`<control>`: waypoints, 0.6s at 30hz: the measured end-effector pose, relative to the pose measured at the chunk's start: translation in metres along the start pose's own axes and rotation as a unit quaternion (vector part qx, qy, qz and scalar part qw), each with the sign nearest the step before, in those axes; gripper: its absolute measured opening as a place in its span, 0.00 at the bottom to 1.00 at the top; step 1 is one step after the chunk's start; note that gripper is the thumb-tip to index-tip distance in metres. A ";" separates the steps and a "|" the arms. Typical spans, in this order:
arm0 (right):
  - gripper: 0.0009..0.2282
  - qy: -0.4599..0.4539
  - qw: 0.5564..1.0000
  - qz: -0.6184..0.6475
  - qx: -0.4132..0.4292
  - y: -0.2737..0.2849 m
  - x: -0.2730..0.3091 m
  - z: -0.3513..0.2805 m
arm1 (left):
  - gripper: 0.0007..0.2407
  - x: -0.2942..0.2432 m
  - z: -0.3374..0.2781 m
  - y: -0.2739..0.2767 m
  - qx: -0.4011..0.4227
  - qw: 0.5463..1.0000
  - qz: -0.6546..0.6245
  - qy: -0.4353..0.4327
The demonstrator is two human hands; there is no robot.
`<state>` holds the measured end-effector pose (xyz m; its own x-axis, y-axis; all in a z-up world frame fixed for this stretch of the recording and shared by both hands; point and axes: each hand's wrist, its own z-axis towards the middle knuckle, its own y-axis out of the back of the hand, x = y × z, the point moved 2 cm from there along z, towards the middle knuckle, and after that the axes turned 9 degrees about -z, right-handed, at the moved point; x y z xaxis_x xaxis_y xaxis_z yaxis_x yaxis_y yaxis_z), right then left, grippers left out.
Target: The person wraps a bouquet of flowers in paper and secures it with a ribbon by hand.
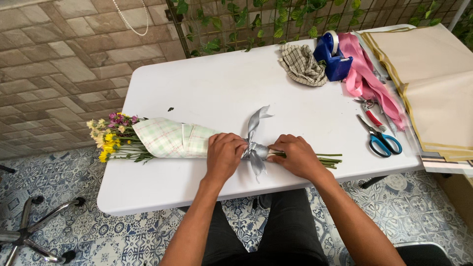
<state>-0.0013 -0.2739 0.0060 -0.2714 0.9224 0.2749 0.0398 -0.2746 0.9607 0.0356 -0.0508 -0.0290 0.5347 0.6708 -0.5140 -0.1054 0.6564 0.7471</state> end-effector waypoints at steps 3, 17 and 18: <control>0.16 0.010 1.000 -0.002 -0.004 -0.004 -0.004 0.001 | 0.04 -0.002 0.001 -0.006 0.018 1.000 -0.019 -0.005; 0.19 -0.023 0.995 -0.080 0.059 0.014 -0.009 -0.012 | 0.29 -0.017 0.013 0.047 0.244 0.968 0.066 -0.002; 0.16 -0.021 0.994 -0.088 0.061 0.015 -0.008 -0.014 | 0.32 -0.017 0.017 0.049 0.282 0.952 0.115 0.013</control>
<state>-0.0123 -0.2895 0.0177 -0.2445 0.9644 0.1004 0.1124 -0.0747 0.9909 0.0358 -0.0362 0.0241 0.5307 0.7871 -0.3142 0.2545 0.2057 0.9450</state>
